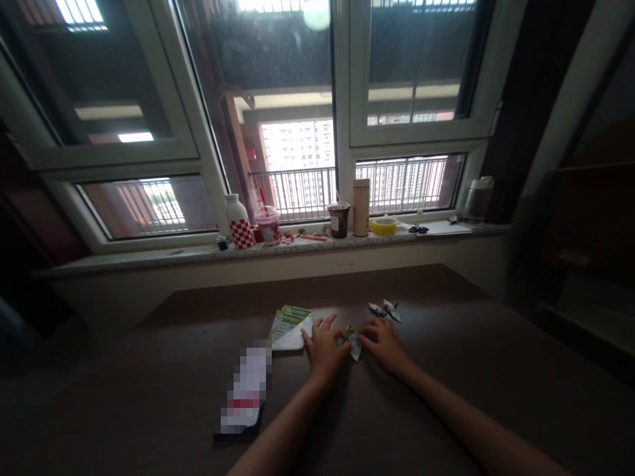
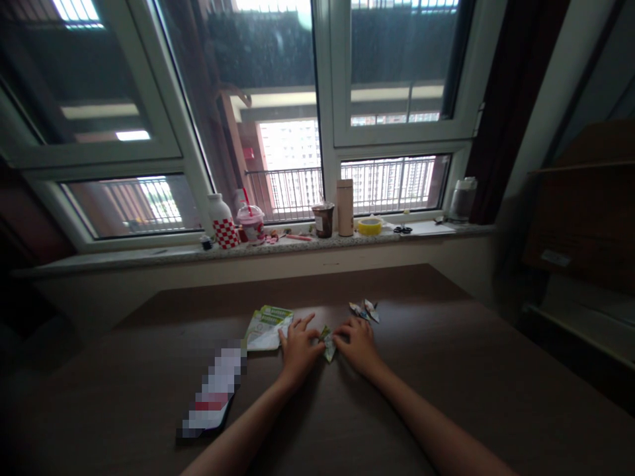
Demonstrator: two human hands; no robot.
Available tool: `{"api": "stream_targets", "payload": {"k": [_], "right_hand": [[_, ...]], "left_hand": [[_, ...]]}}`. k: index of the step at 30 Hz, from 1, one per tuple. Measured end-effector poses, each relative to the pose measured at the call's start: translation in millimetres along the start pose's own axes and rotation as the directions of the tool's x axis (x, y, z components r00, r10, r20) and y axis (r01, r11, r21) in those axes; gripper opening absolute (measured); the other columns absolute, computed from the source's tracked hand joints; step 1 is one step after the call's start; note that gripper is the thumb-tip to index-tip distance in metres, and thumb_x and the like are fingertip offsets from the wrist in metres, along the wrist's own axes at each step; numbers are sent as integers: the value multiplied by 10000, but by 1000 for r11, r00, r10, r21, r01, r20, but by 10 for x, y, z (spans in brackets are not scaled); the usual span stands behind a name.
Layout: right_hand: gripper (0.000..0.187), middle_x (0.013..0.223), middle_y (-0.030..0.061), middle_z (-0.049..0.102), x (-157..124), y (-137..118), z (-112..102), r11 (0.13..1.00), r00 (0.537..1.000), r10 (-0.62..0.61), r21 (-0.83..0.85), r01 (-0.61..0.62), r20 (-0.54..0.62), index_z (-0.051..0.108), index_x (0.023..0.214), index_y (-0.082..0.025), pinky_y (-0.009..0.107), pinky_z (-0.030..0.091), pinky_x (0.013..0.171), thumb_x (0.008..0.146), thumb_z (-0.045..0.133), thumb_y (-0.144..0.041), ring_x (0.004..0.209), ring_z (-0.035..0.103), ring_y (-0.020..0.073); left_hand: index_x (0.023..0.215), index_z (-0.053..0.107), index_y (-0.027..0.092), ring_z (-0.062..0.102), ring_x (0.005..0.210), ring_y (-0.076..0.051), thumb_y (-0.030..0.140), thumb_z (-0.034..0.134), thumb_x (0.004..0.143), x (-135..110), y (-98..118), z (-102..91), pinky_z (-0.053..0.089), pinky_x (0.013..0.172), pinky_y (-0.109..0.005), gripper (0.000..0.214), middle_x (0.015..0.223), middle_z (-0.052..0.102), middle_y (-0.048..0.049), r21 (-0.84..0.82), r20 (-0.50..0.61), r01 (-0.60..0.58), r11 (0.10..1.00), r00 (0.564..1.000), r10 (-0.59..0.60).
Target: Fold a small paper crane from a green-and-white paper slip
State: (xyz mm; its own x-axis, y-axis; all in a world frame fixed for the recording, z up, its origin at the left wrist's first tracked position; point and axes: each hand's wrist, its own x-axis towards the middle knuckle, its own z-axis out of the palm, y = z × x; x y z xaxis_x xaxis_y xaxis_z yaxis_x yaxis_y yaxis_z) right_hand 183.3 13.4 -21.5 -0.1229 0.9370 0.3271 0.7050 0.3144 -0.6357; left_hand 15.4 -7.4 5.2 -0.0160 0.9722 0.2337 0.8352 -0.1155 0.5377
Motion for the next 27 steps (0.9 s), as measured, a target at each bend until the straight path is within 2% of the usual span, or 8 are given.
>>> {"api": "stream_targets", "payload": {"k": [6,27], "right_hand": [[219,1070,63,675,-2,82,-27,998,999,-43,56,42,20,785,913,-266,405,364,1036,798,602,-231,1128,517,263],[166,1071,54,682,7,49,9,996,997,-66,-54,68,30,768,900,-250,397,357,1016,827,674,-365,1122,523,255]], "left_hand": [[757,736,278,337,1413,-316,268,655,751,4,-15,19,21,1156,-706,81,1467,530,57,0,-13,0,1000,1000,0],[779,750,291,336,1406,-317,272,654,763,14,-14,3,41,1153,-710,99,1466,530,59,0,14,-11,1000,1000,11]]}}
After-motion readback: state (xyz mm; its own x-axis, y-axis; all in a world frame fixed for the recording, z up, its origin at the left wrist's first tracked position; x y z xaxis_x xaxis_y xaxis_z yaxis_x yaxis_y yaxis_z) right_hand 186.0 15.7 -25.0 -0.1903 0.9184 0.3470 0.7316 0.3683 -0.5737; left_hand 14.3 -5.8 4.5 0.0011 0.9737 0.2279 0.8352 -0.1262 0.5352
